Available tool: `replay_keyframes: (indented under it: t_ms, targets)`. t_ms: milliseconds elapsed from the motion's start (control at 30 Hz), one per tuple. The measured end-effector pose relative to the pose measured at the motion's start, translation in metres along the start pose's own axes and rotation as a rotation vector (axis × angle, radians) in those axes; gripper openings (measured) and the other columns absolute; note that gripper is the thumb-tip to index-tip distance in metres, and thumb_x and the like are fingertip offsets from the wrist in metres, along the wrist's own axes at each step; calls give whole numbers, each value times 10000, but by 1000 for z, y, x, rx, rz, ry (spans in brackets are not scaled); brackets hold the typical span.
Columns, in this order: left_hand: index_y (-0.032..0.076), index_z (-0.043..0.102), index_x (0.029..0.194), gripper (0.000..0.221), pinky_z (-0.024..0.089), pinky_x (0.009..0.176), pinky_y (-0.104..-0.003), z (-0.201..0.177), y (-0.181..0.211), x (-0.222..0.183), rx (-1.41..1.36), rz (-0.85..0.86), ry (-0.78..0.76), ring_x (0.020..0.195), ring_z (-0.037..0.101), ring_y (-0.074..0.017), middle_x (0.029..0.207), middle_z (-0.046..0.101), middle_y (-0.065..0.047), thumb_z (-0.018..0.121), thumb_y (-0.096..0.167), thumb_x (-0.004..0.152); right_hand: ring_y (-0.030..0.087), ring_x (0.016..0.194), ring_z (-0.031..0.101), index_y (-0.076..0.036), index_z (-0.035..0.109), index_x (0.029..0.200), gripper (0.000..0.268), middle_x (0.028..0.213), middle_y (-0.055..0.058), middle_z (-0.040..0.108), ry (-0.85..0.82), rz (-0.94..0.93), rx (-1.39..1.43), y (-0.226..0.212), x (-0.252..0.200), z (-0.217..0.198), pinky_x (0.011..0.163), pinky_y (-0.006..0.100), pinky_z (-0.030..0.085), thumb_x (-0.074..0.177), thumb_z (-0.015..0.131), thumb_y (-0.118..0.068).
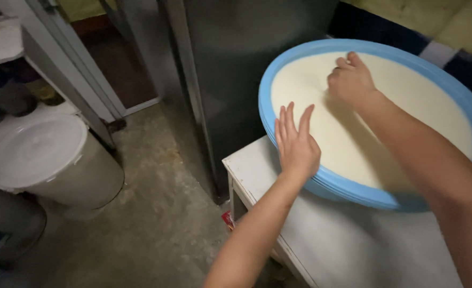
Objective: Stirring a white liquid in a large blue basin using a ladle and hand mixing.
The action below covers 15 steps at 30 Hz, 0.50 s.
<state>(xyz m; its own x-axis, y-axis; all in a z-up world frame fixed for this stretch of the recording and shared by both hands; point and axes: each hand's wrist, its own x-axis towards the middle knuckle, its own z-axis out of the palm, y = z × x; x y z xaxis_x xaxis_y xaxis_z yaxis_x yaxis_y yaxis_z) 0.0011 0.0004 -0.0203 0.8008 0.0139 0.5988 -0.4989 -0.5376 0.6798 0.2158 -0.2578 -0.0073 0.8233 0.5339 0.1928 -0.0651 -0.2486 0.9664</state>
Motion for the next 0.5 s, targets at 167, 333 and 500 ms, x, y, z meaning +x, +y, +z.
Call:
replay_keyframes:
  t_ms: [167, 333, 500]
  targets:
    - [223, 389, 1540, 700, 144, 1278, -565, 0, 0, 0, 0, 7, 24, 1574, 212, -413, 1614, 307, -202, 447, 1, 879, 190, 1038, 531, -212, 739, 866, 133, 789, -32, 670, 272, -48, 420, 34, -21, -122, 1095, 454, 354, 904, 612, -200]
    - [230, 369, 1554, 711, 165, 1281, -554, 10, -8, 1, 63, 28, 57, 1577, 216, -402, 1623, 292, -190, 453, -2, 887, 180, 1030, 524, -186, 773, 904, 140, 868, -48, 708, 253, -208, 373, 60, -63, -193, 1090, 397, 347, 911, 635, -162]
    - [217, 370, 1553, 707, 143, 1284, -565, 1, -1, 1, 9, -8, 13, 1578, 205, -418, 1620, 292, -198, 442, -20, 890, 174, 1046, 568, -176, 739, 944, 138, 900, -26, 700, 95, -276, 414, 86, -113, -226, 1095, 389, 360, 934, 604, -198]
